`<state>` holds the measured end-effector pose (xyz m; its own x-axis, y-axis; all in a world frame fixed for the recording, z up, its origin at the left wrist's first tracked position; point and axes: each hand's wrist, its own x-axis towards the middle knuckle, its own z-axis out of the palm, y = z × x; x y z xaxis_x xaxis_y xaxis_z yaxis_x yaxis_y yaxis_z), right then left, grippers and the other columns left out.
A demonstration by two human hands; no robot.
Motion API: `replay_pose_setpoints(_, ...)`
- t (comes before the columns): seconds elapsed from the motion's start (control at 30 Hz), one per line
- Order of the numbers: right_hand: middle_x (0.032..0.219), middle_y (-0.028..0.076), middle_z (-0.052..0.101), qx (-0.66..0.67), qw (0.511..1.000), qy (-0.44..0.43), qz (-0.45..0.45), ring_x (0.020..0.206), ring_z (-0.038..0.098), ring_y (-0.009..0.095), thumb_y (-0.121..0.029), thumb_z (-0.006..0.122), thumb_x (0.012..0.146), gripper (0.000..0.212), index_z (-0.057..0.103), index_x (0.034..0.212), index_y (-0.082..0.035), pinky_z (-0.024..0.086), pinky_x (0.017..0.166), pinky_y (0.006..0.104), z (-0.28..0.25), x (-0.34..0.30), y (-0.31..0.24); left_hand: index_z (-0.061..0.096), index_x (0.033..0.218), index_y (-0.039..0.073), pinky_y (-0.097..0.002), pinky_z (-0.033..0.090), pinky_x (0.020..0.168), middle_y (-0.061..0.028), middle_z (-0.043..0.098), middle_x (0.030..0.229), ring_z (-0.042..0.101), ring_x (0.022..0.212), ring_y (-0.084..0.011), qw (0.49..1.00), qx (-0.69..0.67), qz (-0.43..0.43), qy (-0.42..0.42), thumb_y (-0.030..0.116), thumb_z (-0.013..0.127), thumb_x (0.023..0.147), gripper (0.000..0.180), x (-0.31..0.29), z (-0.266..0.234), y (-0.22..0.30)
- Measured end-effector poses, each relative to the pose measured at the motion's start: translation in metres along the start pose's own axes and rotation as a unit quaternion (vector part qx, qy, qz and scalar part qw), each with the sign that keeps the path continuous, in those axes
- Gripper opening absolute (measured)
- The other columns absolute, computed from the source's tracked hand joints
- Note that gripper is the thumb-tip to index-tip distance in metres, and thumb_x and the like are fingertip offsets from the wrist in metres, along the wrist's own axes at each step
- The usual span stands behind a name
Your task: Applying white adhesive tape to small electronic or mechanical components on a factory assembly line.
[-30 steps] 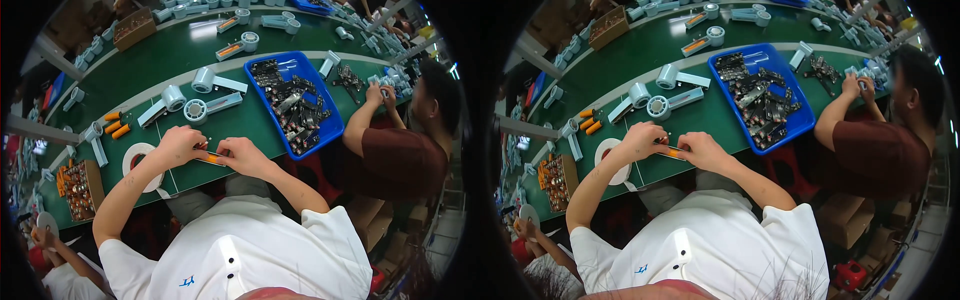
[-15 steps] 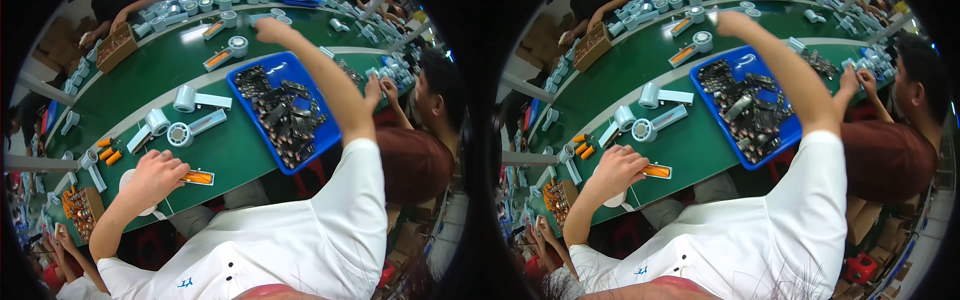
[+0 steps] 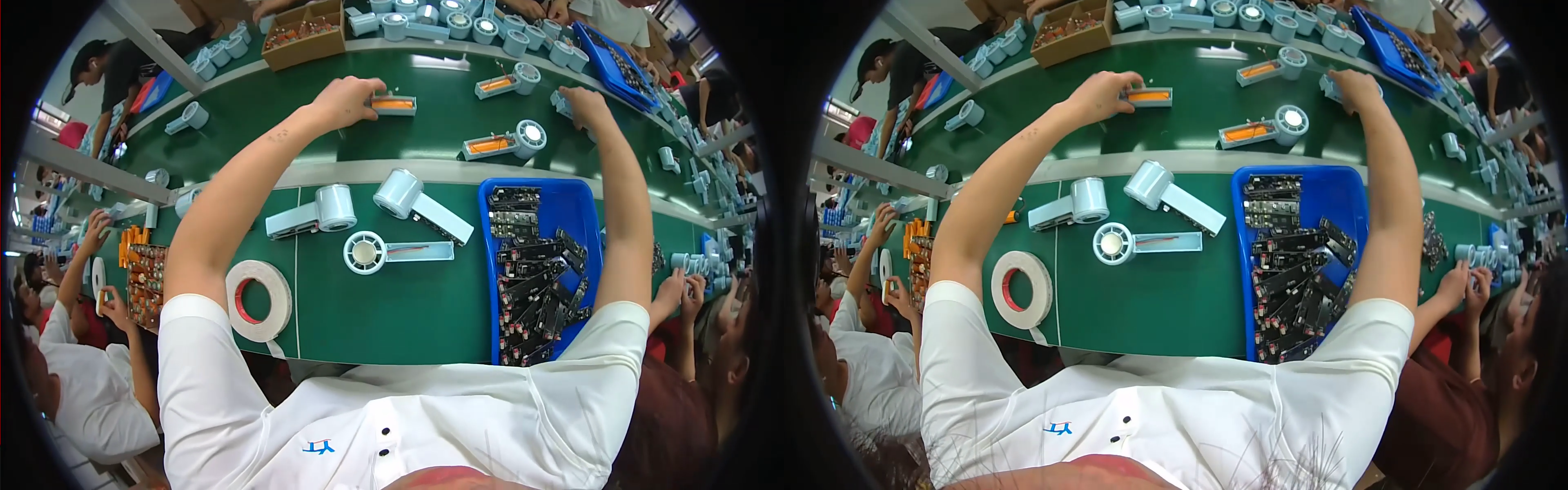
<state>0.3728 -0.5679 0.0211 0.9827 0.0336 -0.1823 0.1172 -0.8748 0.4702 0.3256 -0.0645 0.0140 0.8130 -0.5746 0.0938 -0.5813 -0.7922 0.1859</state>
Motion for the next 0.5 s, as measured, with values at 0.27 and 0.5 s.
replay_pose_setpoints(0.27, 0.110, 0.014, 0.071, 0.088, 0.976, 0.200, -0.020, 0.091, 0.068, 0.036, -0.016, 0.080, 0.065, 0.090, 0.047, 0.149, -0.013, 0.055, 0.079, 0.0407, -0.078, -0.065, 0.002, 0.063, 0.127, 0.006, -0.0400, 0.052, 0.092, -0.0138, 0.068, 0.111, 0.063, 0.106, -0.0300, 0.982, -0.062, 0.173, -0.044, 0.040, 0.080, 0.083, 0.058, -0.056, -0.005, 0.103)
replay_pose_setpoints(0.5, 0.086, 0.013, 0.071, 0.190, 0.963, 0.099, -0.163, 0.064, 0.066, 0.028, -0.029, 0.083, 0.066, 0.071, 0.058, 0.128, -0.005, 0.056, 0.061, 0.0380, -0.199, -0.144, -0.164, 0.067, 0.120, 0.004, -0.0385, 0.053, 0.091, -0.0119, 0.069, 0.113, 0.065, 0.103, -0.0300, 0.959, -0.053, 0.075, -0.267, 0.045, 0.076, 0.085, 0.054, -0.084, -0.013, 0.129)
